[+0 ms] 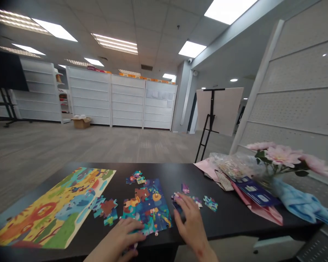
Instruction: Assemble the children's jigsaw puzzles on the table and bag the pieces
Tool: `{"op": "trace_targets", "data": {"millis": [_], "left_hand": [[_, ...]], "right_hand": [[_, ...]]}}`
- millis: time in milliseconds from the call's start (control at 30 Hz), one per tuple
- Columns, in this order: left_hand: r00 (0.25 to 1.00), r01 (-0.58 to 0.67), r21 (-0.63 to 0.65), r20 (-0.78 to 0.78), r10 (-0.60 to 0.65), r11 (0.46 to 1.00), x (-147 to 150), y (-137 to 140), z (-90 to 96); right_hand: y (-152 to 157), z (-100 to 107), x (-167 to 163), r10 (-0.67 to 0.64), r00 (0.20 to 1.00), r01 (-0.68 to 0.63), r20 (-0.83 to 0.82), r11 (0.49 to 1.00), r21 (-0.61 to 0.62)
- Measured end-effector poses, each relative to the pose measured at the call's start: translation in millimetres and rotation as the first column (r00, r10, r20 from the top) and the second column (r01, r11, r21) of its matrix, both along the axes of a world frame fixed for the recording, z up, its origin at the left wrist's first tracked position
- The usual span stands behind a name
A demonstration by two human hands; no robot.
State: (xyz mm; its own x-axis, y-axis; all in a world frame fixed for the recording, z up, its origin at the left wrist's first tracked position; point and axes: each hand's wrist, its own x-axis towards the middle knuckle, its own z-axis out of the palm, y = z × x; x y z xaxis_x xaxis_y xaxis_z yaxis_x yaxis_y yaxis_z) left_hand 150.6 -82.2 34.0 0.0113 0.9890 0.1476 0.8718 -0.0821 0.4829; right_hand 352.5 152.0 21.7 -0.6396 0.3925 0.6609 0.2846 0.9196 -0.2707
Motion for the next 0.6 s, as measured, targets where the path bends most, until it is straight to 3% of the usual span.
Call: {"op": "trace_targets", "data": {"millis": [100, 200, 367, 600], "left_hand": [[0.999, 0.011, 0.018, 0.037, -0.012, 1.000, 6.2, -7.4, 12.8], [0.994, 0.034, 0.077, 0.098, -0.042, 0.996, 8.6, -11.8, 22.0], [0.992, -0.007, 0.111, 0.126, -0.007, 0.994, 8.7, -12.4, 24.9], [0.997, -0.070, 0.039, 0.036, 0.068, 0.997, 12.2, -5.6, 13.1]], "right_hand": [[-37.2, -7.5, 3.6, 0.173, 0.954, -0.188, 0.244, 0.981, 0.038], [-57.2, -18.1, 1.4, 0.236, 0.905, -0.291, 0.354, 0.951, 0.108], [-57.7, -27.2, 2.1, 0.245, 0.936, -0.315, 0.252, 0.902, 0.296], [-61.0, -12.2, 4.2, 0.295, 0.936, -0.346, 0.194, 0.877, 0.332]]}}
